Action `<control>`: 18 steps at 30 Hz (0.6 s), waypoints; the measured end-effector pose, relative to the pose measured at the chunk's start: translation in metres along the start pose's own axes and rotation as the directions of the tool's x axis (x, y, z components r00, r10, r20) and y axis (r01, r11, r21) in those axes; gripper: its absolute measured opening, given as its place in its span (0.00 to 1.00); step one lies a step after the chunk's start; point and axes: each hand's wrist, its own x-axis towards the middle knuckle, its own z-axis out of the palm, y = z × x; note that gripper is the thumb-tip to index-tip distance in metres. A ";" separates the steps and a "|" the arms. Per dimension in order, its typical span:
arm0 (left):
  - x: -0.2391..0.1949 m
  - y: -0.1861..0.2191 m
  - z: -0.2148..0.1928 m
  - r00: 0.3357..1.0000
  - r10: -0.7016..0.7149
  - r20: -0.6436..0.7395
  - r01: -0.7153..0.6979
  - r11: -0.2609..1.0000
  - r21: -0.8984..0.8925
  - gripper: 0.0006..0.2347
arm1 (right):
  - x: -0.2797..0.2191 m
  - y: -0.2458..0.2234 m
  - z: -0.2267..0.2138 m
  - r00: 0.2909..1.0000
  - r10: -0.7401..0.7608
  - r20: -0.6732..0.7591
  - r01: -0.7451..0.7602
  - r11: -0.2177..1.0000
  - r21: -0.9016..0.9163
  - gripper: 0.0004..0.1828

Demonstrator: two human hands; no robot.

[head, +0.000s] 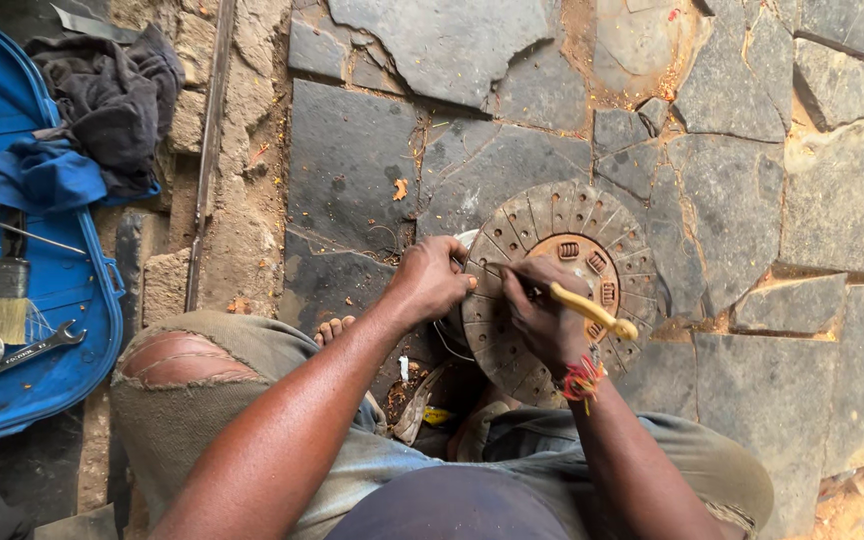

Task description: The person sits on a stone-paved surface and uses a yellow-handled tool to scrape and clean a circular metal mechanical part. They then use a metal file to smooth the surface of the part.

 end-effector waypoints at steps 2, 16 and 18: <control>-0.001 -0.002 0.004 1.000 0.022 -0.003 -0.022 1.000 0.020 0.19 | -0.005 0.002 0.013 0.995 -0.059 -0.083 0.059 0.998 -0.005 0.03; -0.007 0.005 0.000 0.999 -0.034 0.003 0.034 0.999 -0.026 0.17 | -0.002 0.000 0.013 0.999 0.032 -0.021 -0.034 0.995 -0.097 0.04; -0.005 0.007 0.000 1.000 -0.011 -0.019 0.012 1.000 0.015 0.18 | 0.000 0.000 0.013 0.997 -0.040 -0.065 0.027 0.980 -0.195 0.03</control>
